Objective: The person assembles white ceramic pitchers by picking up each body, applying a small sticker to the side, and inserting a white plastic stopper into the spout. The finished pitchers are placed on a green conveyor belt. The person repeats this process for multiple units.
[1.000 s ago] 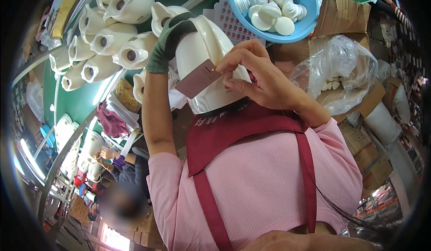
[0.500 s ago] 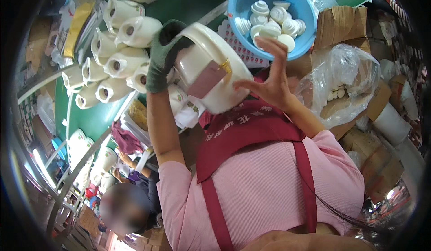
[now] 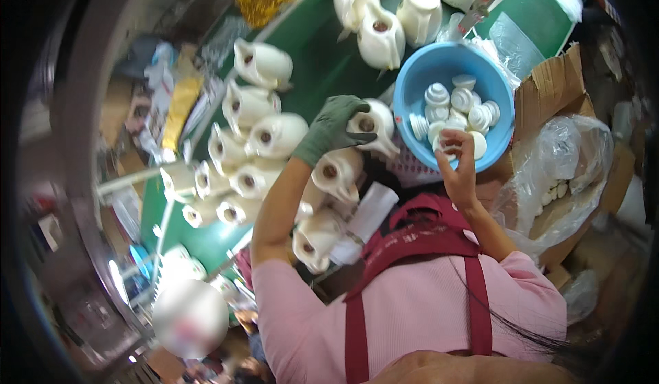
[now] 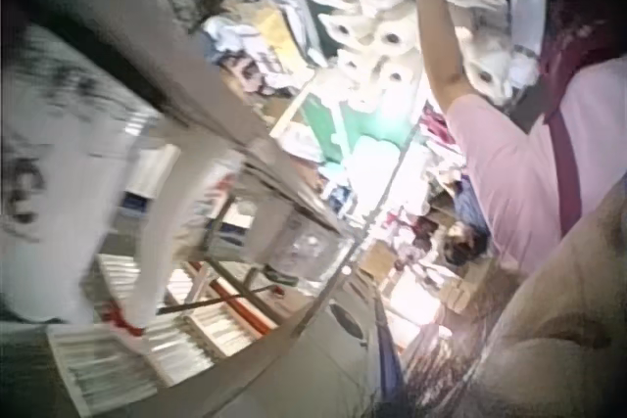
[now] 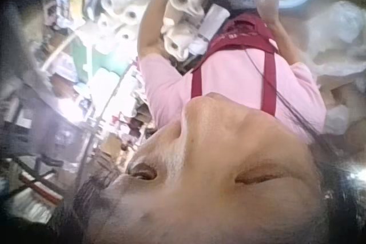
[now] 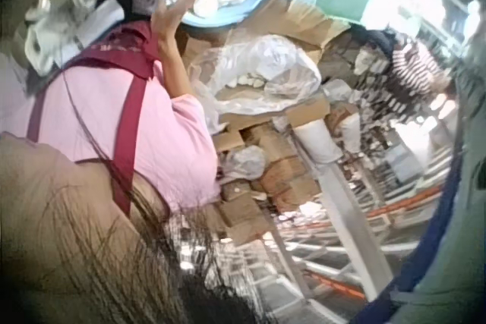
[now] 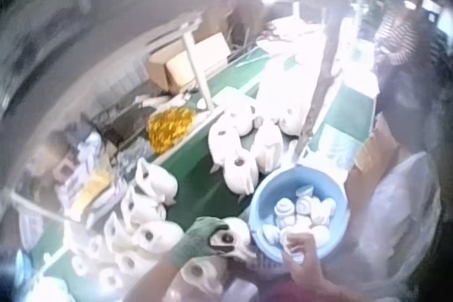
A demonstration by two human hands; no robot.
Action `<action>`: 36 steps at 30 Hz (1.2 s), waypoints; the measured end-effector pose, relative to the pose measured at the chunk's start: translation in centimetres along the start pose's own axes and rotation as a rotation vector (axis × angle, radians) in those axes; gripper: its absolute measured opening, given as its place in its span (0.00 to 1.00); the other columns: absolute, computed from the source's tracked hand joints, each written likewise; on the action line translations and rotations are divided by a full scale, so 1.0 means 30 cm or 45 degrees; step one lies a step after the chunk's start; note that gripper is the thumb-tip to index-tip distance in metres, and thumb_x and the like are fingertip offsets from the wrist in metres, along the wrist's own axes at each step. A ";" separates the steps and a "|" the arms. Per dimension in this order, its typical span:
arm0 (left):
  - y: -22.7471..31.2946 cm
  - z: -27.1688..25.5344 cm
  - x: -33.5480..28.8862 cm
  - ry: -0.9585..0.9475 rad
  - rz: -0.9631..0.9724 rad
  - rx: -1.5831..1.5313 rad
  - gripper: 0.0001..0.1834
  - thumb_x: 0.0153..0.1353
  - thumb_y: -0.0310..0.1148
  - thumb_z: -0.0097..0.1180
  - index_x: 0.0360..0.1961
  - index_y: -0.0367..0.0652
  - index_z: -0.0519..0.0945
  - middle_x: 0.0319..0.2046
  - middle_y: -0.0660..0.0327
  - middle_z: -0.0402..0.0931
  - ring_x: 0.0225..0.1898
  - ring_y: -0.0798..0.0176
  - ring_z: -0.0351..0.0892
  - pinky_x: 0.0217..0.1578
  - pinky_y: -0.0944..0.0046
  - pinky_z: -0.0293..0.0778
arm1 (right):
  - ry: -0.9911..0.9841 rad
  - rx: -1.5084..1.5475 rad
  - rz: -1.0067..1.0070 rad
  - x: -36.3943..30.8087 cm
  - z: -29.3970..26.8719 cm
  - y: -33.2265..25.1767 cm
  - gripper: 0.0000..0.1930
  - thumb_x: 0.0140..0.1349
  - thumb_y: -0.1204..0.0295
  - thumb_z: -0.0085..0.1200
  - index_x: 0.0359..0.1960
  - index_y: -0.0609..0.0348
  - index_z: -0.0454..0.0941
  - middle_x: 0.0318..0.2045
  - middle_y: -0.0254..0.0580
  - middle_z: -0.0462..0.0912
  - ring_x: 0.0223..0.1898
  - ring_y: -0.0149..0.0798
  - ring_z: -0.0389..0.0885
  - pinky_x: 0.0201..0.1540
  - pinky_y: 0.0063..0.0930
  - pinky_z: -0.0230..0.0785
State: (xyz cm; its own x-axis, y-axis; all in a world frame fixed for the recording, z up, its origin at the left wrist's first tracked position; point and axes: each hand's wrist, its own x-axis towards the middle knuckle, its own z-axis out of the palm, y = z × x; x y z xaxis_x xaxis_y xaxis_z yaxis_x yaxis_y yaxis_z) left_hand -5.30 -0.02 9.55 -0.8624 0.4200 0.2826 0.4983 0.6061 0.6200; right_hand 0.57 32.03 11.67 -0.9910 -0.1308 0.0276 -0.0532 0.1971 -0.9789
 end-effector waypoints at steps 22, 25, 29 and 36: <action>-0.294 -0.522 -0.200 0.452 -0.476 1.017 0.37 0.52 0.46 0.70 0.62 0.44 0.76 0.55 0.51 0.77 0.62 0.45 0.71 0.66 0.41 0.57 | -0.393 0.501 0.200 0.073 0.070 -0.128 0.22 0.62 0.81 0.61 0.56 0.58 0.68 0.53 0.38 0.73 0.44 0.28 0.77 0.46 0.24 0.74; 0.069 -0.551 -0.132 0.485 -0.343 0.930 0.35 0.55 0.38 0.70 0.64 0.44 0.74 0.56 0.53 0.77 0.61 0.47 0.72 0.65 0.45 0.64 | -0.786 0.980 0.288 0.038 0.073 -0.216 0.21 0.64 0.81 0.61 0.56 0.59 0.68 0.54 0.41 0.74 0.50 0.30 0.78 0.54 0.30 0.76; 0.235 -0.372 -0.301 0.772 -0.548 -0.386 0.27 0.72 0.45 0.54 0.63 0.37 0.74 0.59 0.55 0.76 0.59 0.54 0.74 0.60 0.54 0.70 | -1.506 0.849 -0.041 -0.071 0.136 -0.411 0.24 0.64 0.77 0.64 0.59 0.58 0.68 0.50 0.37 0.76 0.45 0.31 0.78 0.50 0.31 0.75; 0.388 -0.111 -0.490 0.452 -0.471 -0.117 0.20 0.69 0.39 0.49 0.49 0.32 0.81 0.45 0.52 0.80 0.50 0.50 0.78 0.57 0.51 0.72 | -1.314 0.821 -0.075 -0.080 0.065 -0.370 0.23 0.61 0.78 0.65 0.57 0.59 0.73 0.53 0.38 0.77 0.46 0.30 0.78 0.51 0.28 0.75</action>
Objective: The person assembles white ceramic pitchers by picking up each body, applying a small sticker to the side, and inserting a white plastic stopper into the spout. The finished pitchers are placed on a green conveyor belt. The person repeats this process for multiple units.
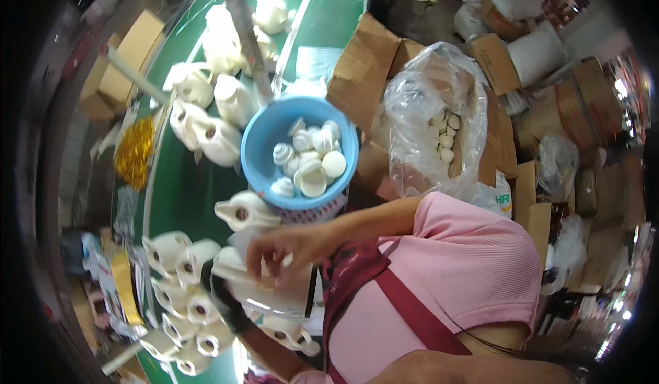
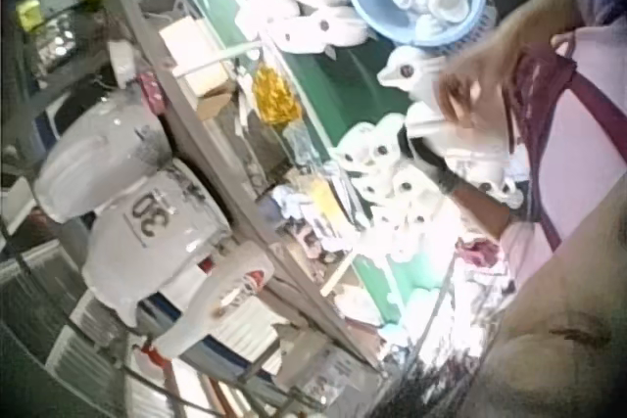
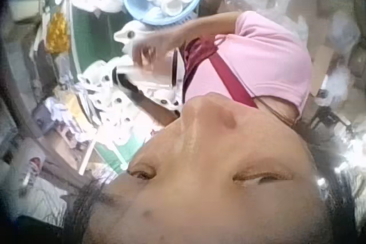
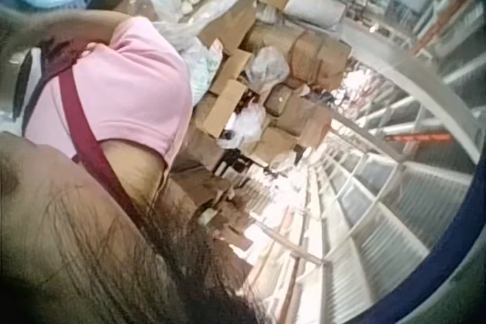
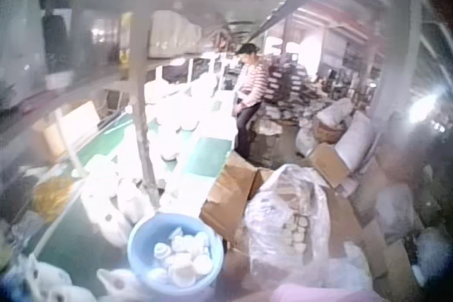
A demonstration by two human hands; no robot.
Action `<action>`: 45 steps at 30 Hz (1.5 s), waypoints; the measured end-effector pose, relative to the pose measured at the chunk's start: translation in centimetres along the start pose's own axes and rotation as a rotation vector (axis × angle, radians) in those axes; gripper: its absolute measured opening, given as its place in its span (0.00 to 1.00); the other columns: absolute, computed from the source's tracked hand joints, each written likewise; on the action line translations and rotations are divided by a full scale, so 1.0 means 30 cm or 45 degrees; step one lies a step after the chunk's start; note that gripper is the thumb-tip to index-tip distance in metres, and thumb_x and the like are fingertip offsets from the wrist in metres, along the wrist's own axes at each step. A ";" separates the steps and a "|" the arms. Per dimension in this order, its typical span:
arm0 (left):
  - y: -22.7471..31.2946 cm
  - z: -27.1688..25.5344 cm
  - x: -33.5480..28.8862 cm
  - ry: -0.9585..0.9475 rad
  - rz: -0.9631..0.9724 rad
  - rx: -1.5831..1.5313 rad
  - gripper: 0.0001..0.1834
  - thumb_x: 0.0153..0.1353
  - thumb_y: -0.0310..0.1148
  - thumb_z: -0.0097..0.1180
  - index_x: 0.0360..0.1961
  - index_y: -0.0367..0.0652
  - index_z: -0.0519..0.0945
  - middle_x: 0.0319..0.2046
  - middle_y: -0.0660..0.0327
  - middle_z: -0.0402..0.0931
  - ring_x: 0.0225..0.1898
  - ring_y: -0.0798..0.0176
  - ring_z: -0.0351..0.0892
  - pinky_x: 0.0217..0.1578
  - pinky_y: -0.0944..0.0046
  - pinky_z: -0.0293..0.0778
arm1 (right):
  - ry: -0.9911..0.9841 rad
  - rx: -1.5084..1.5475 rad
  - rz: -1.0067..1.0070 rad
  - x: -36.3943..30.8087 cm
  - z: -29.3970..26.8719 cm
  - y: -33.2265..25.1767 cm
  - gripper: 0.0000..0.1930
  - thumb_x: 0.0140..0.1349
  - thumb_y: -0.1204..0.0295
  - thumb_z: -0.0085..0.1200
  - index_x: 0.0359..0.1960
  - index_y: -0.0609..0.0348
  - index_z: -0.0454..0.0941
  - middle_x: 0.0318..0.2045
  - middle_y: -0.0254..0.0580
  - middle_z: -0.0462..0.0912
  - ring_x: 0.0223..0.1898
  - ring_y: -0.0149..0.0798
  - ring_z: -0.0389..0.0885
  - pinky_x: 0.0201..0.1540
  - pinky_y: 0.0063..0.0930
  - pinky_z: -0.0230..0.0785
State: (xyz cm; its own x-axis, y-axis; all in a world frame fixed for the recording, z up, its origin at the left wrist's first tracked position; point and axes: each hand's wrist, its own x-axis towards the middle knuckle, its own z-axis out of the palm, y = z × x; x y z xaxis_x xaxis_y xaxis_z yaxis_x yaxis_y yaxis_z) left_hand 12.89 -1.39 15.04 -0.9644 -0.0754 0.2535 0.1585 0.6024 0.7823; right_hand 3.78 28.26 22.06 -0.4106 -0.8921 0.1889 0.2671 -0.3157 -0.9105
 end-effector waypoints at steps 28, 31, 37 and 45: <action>-0.053 0.256 -0.106 -0.238 0.038 -0.183 0.14 0.61 0.28 0.55 0.48 0.41 0.81 0.52 0.50 0.80 0.55 0.46 0.78 0.59 0.53 0.72 | -0.319 -0.620 0.227 -0.096 0.061 -0.087 0.25 0.63 0.85 0.58 0.61 0.60 0.68 0.51 0.41 0.74 0.40 0.28 0.79 0.36 0.20 0.77; -0.056 0.251 -0.102 -0.234 0.048 -0.179 0.14 0.60 0.28 0.55 0.48 0.41 0.81 0.52 0.50 0.80 0.55 0.46 0.78 0.59 0.52 0.72 | -0.320 -0.663 0.219 -0.089 0.066 -0.083 0.24 0.62 0.85 0.58 0.61 0.60 0.69 0.50 0.41 0.73 0.42 0.30 0.79 0.37 0.22 0.78; -0.051 0.246 -0.099 -0.236 0.065 -0.177 0.14 0.60 0.28 0.56 0.48 0.41 0.81 0.52 0.50 0.80 0.55 0.45 0.78 0.59 0.52 0.72 | -0.301 -0.700 0.190 -0.091 0.075 -0.062 0.24 0.61 0.86 0.59 0.59 0.60 0.72 0.48 0.40 0.71 0.42 0.32 0.78 0.43 0.25 0.78; -0.042 0.239 -0.091 -0.258 0.082 -0.189 0.15 0.60 0.27 0.56 0.48 0.42 0.81 0.53 0.50 0.80 0.55 0.45 0.78 0.59 0.51 0.72 | -0.190 -0.749 0.104 -0.120 0.102 -0.025 0.25 0.58 0.84 0.64 0.58 0.58 0.73 0.56 0.43 0.71 0.48 0.37 0.78 0.51 0.32 0.74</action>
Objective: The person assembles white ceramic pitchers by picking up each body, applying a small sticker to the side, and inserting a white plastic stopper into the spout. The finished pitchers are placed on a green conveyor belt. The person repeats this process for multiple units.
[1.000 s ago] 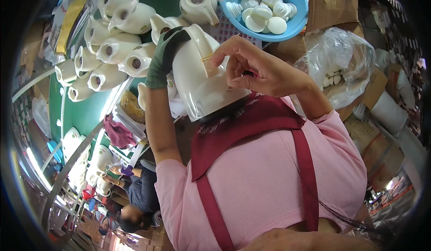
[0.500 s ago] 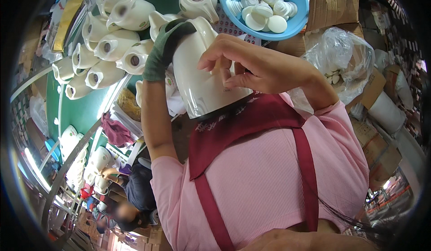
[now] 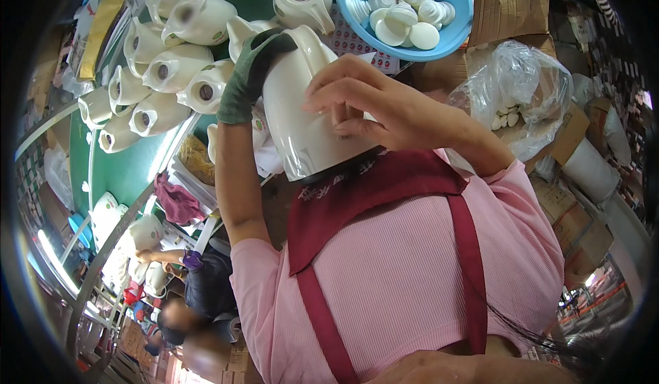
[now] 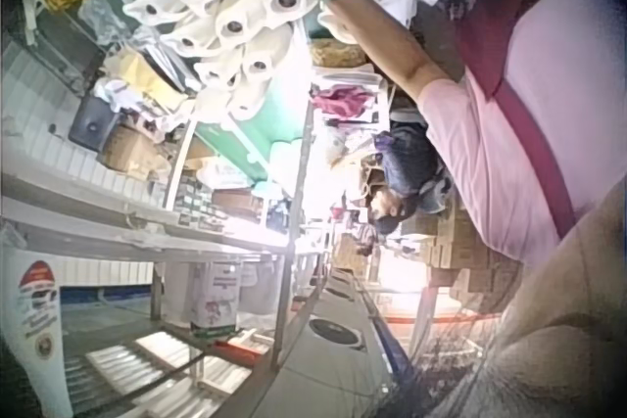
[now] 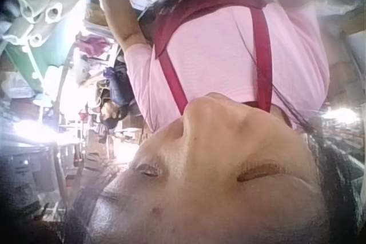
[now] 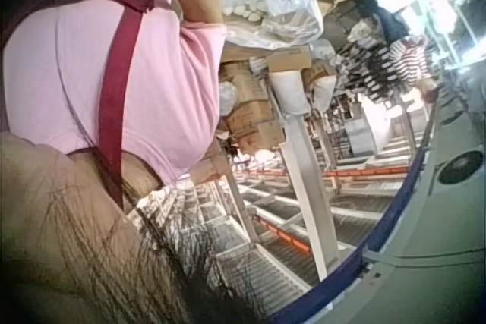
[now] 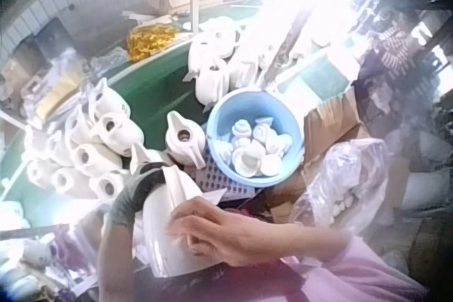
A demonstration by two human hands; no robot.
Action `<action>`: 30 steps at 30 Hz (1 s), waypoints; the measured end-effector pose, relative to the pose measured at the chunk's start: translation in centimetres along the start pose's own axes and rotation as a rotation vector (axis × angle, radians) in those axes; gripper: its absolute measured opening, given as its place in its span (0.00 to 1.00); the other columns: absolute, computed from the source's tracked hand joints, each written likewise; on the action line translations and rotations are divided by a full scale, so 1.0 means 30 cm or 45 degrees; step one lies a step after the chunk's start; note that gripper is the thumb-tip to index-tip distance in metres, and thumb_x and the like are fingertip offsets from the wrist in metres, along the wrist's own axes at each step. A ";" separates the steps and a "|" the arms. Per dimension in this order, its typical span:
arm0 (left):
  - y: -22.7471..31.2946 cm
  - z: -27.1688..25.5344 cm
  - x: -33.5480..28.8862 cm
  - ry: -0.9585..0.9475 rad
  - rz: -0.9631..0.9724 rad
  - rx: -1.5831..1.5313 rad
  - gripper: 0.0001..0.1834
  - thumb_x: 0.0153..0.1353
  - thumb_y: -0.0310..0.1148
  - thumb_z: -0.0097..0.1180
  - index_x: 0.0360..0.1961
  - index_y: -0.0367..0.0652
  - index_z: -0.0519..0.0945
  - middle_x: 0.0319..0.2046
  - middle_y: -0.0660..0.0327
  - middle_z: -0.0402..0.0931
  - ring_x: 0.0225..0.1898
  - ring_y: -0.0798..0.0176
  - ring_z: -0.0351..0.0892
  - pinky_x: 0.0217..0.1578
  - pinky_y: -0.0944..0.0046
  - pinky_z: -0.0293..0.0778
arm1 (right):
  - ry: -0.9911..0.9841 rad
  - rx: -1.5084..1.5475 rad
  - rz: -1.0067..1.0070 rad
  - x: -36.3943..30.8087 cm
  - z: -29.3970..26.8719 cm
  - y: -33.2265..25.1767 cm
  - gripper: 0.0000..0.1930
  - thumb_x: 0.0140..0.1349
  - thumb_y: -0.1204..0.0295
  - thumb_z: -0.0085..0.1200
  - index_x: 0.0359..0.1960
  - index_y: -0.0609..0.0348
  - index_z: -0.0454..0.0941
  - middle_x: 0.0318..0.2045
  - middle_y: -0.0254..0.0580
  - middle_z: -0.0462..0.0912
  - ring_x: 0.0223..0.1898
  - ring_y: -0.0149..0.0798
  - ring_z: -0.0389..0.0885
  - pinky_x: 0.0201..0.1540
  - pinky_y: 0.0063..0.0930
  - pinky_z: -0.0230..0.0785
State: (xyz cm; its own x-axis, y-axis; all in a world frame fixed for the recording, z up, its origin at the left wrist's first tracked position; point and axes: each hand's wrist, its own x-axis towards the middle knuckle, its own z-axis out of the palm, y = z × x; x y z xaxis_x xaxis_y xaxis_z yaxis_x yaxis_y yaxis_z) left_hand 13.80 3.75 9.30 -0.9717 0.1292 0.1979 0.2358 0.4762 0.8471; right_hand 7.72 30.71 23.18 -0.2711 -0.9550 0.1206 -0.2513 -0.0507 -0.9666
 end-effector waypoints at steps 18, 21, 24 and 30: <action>0.142 -0.340 0.178 0.562 -0.320 -0.100 0.20 0.59 0.29 0.65 0.52 0.34 0.81 0.47 0.55 0.82 0.48 0.60 0.80 0.54 0.61 0.75 | 1.032 -1.070 1.075 -0.297 -0.336 0.739 0.45 0.53 0.49 0.72 0.72 0.35 0.62 0.70 0.59 0.54 0.70 0.66 0.56 0.68 0.58 0.59; 0.101 -0.419 0.342 0.704 -0.126 0.404 0.26 0.52 0.28 0.74 0.52 0.34 0.81 0.45 0.52 0.83 0.49 0.58 0.82 0.54 0.58 0.77 | 0.768 -0.878 1.337 -0.293 -0.373 0.878 0.44 0.51 0.47 0.72 0.71 0.28 0.66 0.75 0.55 0.48 0.73 0.63 0.55 0.68 0.57 0.61; -0.033 -0.460 0.529 0.420 0.132 1.230 0.25 0.49 0.38 0.74 0.48 0.40 0.83 0.40 0.51 0.83 0.45 0.48 0.83 0.62 0.50 0.70 | 0.800 -1.033 1.190 -0.255 -0.380 0.975 0.40 0.50 0.41 0.69 0.67 0.29 0.74 0.77 0.45 0.51 0.70 0.55 0.65 0.65 0.49 0.69; -0.343 -0.348 0.817 0.246 0.225 1.207 0.28 0.47 0.38 0.72 0.53 0.55 0.82 0.46 0.61 0.82 0.55 0.54 0.78 0.69 0.42 0.56 | 0.692 -0.738 1.122 -0.152 -0.420 1.124 0.42 0.51 0.37 0.67 0.67 0.41 0.75 0.64 0.54 0.68 0.63 0.57 0.72 0.62 0.46 0.70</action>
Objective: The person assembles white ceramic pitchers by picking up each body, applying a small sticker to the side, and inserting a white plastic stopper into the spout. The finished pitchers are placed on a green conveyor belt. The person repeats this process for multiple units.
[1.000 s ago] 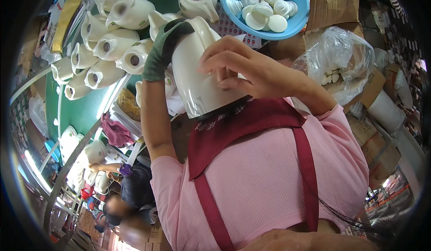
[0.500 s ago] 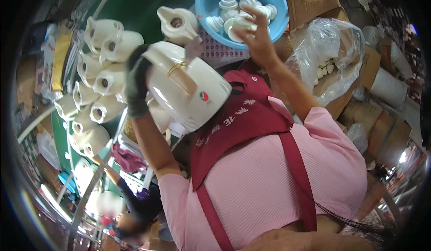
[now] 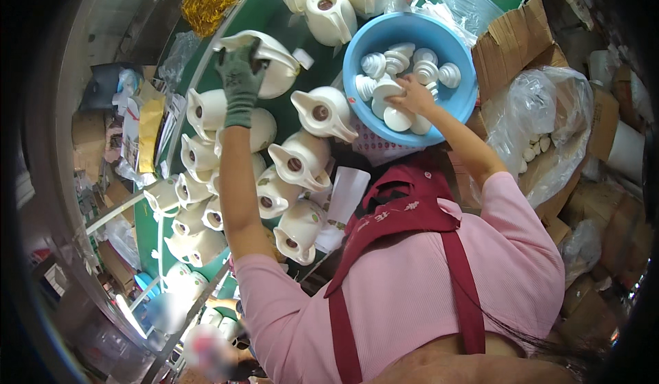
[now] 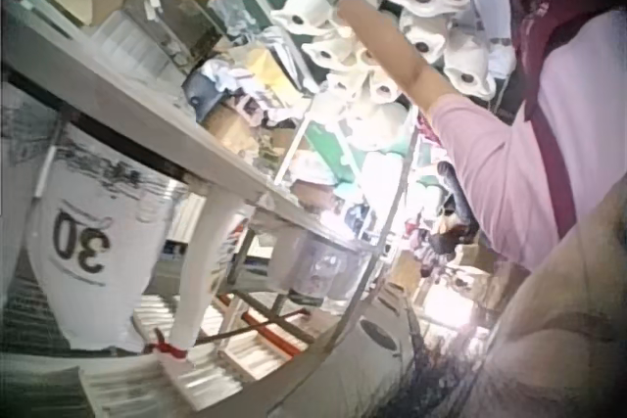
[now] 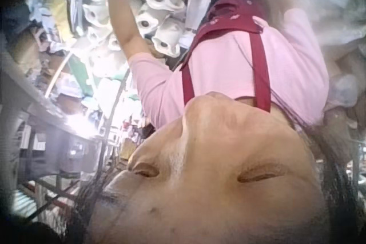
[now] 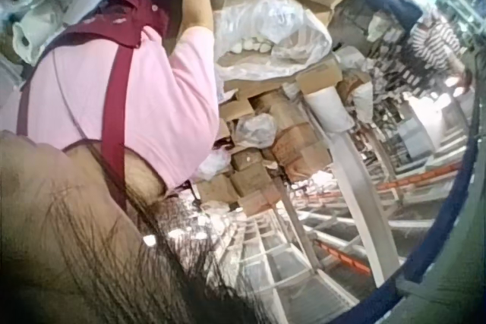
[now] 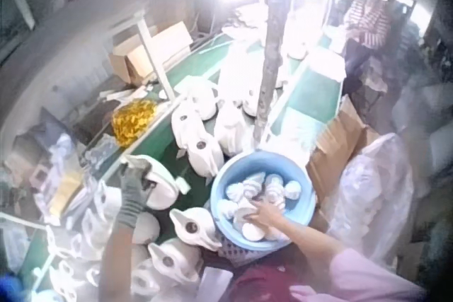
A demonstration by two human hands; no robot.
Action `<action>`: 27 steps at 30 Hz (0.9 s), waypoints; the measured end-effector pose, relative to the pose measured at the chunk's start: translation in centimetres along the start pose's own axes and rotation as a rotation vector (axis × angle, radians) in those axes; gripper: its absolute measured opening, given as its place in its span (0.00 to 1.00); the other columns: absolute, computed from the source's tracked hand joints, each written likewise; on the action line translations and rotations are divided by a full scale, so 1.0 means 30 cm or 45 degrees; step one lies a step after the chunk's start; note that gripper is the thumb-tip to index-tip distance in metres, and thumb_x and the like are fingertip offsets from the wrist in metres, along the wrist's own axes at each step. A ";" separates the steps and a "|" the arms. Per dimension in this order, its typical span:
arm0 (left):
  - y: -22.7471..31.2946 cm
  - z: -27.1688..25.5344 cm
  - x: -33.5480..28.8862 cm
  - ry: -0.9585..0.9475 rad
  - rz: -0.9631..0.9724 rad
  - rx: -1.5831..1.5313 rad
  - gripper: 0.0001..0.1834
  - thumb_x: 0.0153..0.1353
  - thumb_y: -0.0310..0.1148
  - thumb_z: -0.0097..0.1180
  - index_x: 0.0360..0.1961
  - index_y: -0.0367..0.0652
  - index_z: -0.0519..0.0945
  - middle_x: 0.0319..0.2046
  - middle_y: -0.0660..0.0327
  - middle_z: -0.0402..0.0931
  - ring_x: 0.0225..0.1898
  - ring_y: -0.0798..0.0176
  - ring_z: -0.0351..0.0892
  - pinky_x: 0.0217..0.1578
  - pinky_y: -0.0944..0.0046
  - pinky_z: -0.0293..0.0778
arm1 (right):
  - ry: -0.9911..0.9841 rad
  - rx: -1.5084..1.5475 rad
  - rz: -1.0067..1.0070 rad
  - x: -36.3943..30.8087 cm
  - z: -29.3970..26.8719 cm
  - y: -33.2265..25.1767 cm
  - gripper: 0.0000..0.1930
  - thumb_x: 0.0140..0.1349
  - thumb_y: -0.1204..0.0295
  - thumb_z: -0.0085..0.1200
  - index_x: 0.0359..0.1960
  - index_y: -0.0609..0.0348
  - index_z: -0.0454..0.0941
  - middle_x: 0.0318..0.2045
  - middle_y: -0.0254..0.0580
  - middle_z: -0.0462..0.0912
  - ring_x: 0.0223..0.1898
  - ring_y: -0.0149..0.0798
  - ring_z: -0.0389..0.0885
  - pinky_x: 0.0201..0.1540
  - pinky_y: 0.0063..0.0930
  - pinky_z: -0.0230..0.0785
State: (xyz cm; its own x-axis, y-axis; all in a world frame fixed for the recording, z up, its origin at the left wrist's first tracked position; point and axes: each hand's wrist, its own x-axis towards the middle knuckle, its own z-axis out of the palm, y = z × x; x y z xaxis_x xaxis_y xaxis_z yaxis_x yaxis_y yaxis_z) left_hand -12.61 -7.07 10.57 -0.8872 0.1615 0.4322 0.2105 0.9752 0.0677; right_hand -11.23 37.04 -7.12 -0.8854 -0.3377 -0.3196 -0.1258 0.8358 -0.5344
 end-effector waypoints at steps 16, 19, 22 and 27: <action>0.407 -0.178 -0.655 -0.790 -0.575 -0.135 0.57 0.47 0.57 0.75 0.73 0.42 0.61 0.71 0.35 0.55 0.72 0.31 0.54 0.69 0.39 0.59 | 0.644 0.492 -0.097 -0.091 -0.062 -0.019 0.32 0.50 0.45 0.73 0.46 0.60 0.84 0.58 0.53 0.70 0.56 0.51 0.78 0.53 0.40 0.77; 0.397 -0.142 -0.702 -0.568 -0.516 -0.254 0.56 0.44 0.53 0.77 0.71 0.41 0.64 0.70 0.35 0.52 0.71 0.30 0.55 0.68 0.40 0.62 | 0.135 1.406 0.153 -0.111 -0.113 -0.131 0.30 0.61 0.48 0.66 0.56 0.56 0.78 0.54 0.49 0.78 0.46 0.43 0.84 0.43 0.33 0.79; 0.228 -0.083 -0.721 -0.496 -0.545 -0.323 0.52 0.43 0.55 0.79 0.66 0.39 0.71 0.66 0.35 0.58 0.68 0.33 0.61 0.65 0.42 0.66 | -0.510 2.027 0.337 -0.122 -0.194 -0.328 0.29 0.66 0.44 0.59 0.56 0.53 0.77 0.42 0.37 0.84 0.37 0.37 0.86 0.36 0.31 0.81; -0.082 -0.066 -0.744 -0.791 -0.536 -0.315 0.54 0.44 0.57 0.78 0.68 0.40 0.69 0.70 0.36 0.54 0.71 0.35 0.58 0.70 0.45 0.59 | -0.767 1.584 -0.008 -0.105 -0.201 -0.693 0.32 0.57 0.40 0.65 0.47 0.58 0.82 0.26 0.43 0.86 0.24 0.31 0.85 0.24 0.22 0.74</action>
State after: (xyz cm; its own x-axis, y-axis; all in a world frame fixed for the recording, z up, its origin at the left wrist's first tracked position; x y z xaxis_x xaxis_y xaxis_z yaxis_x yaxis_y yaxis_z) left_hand 7.49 -13.37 2.53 -0.9640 -0.0879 -0.2508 -0.1735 0.9230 0.3434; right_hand -8.53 23.35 9.72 -0.5182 -0.7395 -0.4297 0.6313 0.0082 -0.7755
